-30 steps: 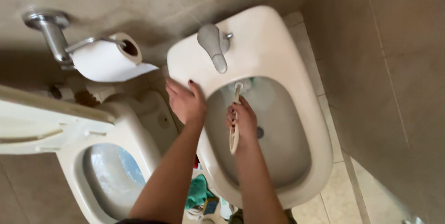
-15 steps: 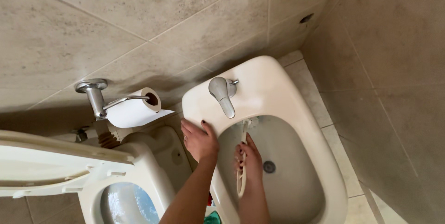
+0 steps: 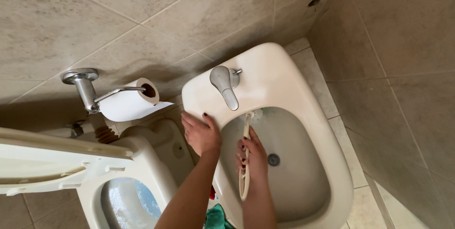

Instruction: The person cleans the interior of a bidet using a long-handled scrub brush and water.

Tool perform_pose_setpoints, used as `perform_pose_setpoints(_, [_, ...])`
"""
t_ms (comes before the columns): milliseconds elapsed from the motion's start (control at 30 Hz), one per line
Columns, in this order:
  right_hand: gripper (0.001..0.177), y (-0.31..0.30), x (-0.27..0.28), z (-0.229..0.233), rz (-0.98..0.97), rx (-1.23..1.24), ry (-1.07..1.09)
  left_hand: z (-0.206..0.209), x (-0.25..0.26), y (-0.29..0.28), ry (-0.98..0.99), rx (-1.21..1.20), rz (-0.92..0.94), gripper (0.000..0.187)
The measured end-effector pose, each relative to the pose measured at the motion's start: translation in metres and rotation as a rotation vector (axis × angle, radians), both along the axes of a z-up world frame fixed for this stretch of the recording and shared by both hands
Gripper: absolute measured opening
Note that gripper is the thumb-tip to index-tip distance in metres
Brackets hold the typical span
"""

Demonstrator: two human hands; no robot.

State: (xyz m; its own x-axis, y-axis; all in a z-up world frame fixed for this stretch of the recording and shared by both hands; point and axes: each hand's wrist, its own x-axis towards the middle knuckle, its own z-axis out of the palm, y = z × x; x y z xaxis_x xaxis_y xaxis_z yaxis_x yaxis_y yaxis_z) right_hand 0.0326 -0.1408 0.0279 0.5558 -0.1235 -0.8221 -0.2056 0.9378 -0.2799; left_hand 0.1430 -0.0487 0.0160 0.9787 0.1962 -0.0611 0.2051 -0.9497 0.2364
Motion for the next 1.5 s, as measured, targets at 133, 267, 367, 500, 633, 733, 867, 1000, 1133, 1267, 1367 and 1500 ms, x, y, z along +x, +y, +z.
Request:
perform_pose_setpoints(133, [0.064,-0.005,0.005,0.011,0.039,0.001,0.099,-0.002,-0.001,0.000,0.029,0.004,0.007,0.077])
perform_pose_setpoints(267, [0.065,-0.006,0.005,0.022,-0.033,0.028,0.019,-0.003,0.001,0.001,0.019,-0.002,0.010,0.078])
perform_pose_setpoints(367, [0.062,-0.007,0.008,0.023,0.011,0.018,0.100,-0.003,0.000,0.000,0.015,0.006,0.005,0.077])
perform_pose_setpoints(500, [0.056,-0.008,0.015,0.013,0.045,0.031,0.083,0.000,0.001,0.000,0.031,-0.007,0.007,0.077])
perform_pose_setpoints(633, [0.059,-0.001,0.014,0.004,-0.029,0.011,0.004,0.000,0.000,0.000,0.013,0.010,-0.003,0.076])
perform_pose_setpoints(733, [0.057,-0.006,0.016,0.004,0.013,0.035,0.055,0.002,0.001,-0.002,0.038,-0.006,0.013,0.076])
perform_pose_setpoints(867, [0.061,0.003,0.010,0.014,-0.089,0.071,-0.012,0.000,-0.001,0.000,0.065,0.001,0.019,0.077])
perform_pose_setpoints(1000, [0.053,-0.006,0.022,0.014,0.085,0.016,0.136,-0.004,0.000,0.002,-0.007,0.004,-0.020,0.077])
perform_pose_setpoints(1133, [0.051,0.004,0.016,0.021,0.001,0.025,0.101,-0.002,0.000,0.001,0.025,0.001,-0.007,0.078])
perform_pose_setpoints(1267, [0.055,0.001,0.029,0.010,-0.011,-0.045,0.083,0.003,0.000,-0.003,0.015,0.010,-0.004,0.077])
perform_pose_setpoints(1367, [0.055,0.006,0.031,0.012,-0.070,-0.022,0.106,0.002,-0.001,-0.002,0.067,-0.013,0.034,0.078])
perform_pose_setpoints(1500, [0.060,0.012,0.019,0.019,-0.094,-0.009,0.105,-0.004,0.001,0.000,-0.012,0.038,-0.016,0.078])
